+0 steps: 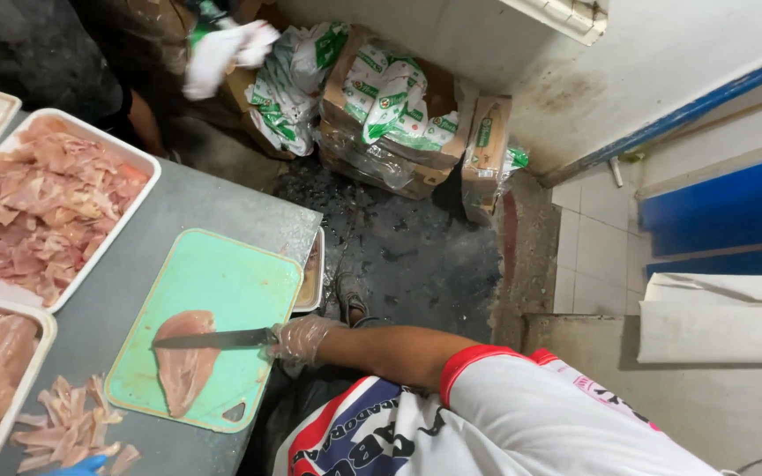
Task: Slicing raw chicken breasts into smaller pieces on a cutting board in a food preparation area.
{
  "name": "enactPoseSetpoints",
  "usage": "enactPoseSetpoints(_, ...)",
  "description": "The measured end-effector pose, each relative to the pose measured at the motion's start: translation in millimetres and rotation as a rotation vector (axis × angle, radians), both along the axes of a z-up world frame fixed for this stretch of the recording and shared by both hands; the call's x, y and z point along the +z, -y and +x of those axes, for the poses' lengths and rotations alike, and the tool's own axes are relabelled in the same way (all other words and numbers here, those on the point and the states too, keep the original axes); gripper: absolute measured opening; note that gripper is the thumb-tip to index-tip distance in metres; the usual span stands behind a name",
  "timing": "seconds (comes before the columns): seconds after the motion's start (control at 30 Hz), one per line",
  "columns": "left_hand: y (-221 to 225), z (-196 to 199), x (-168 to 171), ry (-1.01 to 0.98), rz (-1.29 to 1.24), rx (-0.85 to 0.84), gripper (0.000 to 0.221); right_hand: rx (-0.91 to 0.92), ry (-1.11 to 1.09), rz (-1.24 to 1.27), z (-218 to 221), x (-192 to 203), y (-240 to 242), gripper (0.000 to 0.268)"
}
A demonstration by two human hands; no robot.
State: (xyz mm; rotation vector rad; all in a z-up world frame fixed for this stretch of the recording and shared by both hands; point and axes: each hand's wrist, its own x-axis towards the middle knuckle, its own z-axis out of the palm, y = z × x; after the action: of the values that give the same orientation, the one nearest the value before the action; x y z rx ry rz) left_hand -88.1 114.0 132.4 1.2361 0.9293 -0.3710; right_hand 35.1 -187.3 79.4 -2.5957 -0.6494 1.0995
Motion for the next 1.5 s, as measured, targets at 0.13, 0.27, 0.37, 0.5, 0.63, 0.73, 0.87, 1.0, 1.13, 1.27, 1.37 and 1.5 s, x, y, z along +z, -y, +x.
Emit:
enactPoseSetpoints(0.13, 31, 32, 11, 0.159, 0.317, -0.116, 0.026, -0.125, -0.276, 0.068, 9, 68, 31, 0.087)
enactPoseSetpoints(0.27, 103, 69, -44, -0.023, 0.360, -0.482, 0.023, -0.370, -0.193, 0.203, -13, 38, 93, 0.073)
enactPoseSetpoints(0.37, 104, 98, -83, -0.038, 0.714, -0.632, 0.033, -0.520, -0.202, 0.062, -17, 61, 131, 0.065)
enactPoseSetpoints(0.5, 100, 136, -71, -0.102, 0.788, -0.489, 0.049, -0.468, 0.023, 0.147, -28, 6, 188, 0.052)
enactPoseSetpoints(0.63, 109, 171, -87, 0.206, 0.926, -0.533, 0.062, -0.588, 0.248, 0.337, -34, -31, 212, 0.035)
enactPoseSetpoints(0.73, 143, 204, -98, 0.256, 0.927, -0.563, 0.075, -0.856, -0.146, 0.358, -10, 28, 191, 0.040)
enactPoseSetpoints(0.87, 191, 212, -81, 0.087, 1.119, -0.644, 0.078, -1.150, -0.376, 0.408, 3, -8, 166, 0.046)
enactPoseSetpoints(1.0, 207, 178, -75, 0.079, 1.130, -0.675, 0.074, -0.899, -0.389, 0.348, 29, 46, 153, 0.051)
enactPoseSetpoints(1.13, 212, 121, -60, 0.103, 0.926, -0.760, 0.083, -0.706, -0.433, 0.209, 49, 65, 140, 0.053)
enactPoseSetpoints(1.27, 192, 92, -115, 0.091, 0.798, -0.725, 0.032, -0.689, -0.461, 0.123, 39, -10, 139, 0.057)
enactPoseSetpoints(1.37, 170, 140, -100, 0.586, 1.150, -0.533, 0.040, -0.720, -0.457, 0.181, 27, -47, 131, 0.052)
enactPoseSetpoints(1.5, 167, 193, -105, 0.589, 1.233, -0.711, 0.066, -0.778, -0.525, 0.186, 40, -8, 119, 0.054)
